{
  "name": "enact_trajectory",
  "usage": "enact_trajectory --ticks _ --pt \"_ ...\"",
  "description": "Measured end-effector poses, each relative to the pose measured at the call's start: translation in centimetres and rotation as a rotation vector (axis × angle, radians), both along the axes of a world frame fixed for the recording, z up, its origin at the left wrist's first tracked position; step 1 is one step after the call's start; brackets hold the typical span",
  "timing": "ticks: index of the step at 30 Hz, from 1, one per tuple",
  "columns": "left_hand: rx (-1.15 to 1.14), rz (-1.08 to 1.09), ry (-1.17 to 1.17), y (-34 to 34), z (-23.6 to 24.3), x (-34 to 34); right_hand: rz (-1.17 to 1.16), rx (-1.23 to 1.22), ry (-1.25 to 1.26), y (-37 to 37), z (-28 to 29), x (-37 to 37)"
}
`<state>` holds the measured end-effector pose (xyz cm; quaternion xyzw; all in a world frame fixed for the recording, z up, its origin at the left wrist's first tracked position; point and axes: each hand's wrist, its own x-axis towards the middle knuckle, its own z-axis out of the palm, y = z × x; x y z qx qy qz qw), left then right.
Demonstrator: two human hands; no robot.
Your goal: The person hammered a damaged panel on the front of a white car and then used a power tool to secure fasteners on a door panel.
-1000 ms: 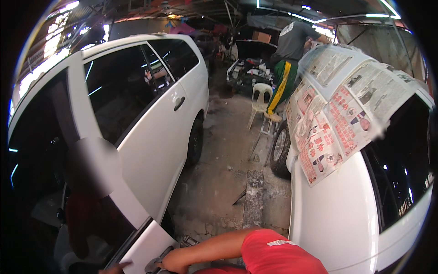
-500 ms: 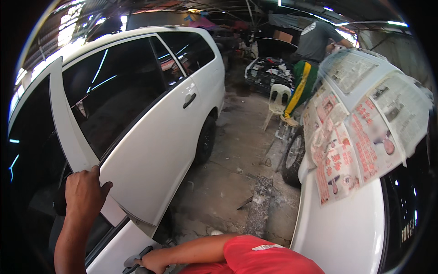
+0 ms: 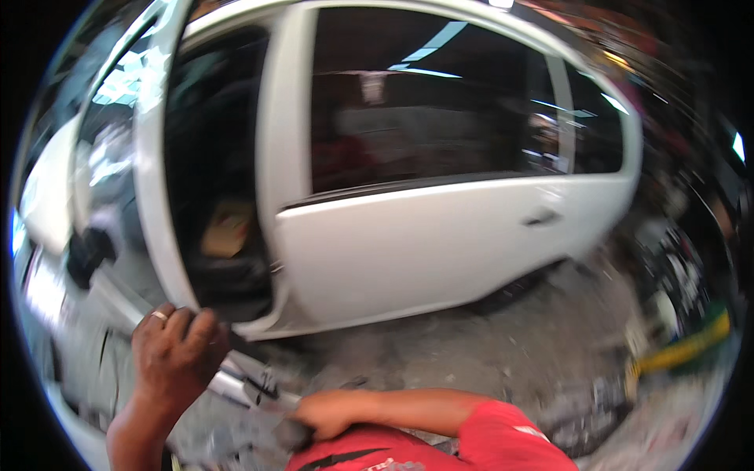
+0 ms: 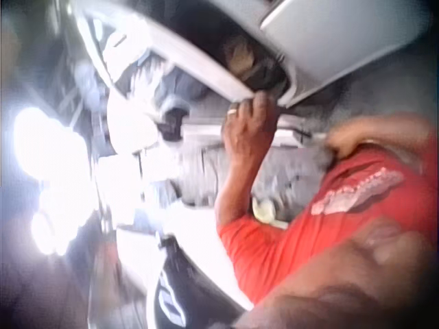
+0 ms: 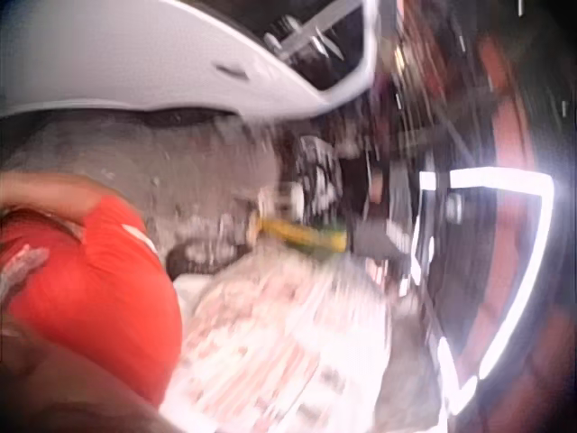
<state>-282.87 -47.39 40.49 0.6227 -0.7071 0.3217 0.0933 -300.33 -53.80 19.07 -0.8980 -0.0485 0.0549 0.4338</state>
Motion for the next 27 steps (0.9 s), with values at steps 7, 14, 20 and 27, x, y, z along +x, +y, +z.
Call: enact_trajectory --ticks 7,14,20,27 --pt "-0.161 0.035 0.121 10.4 -6.8 2.4 -0.061 0.132 0.219 -8.7 -7.4 -4.2" --pt "-0.549 0.512 0.445 20.5 -12.1 0.8 -0.110 0.081 0.281 -11.2 -10.7 -2.7" --pt "-0.580 0.607 0.413 21.6 -13.1 1.8 -0.022 0.082 0.360 -12.2 -12.7 0.9" --pt "-0.604 0.631 0.491 23.0 -13.4 2.1 0.072 0.193 0.308 -10.9 -13.3 3.8"
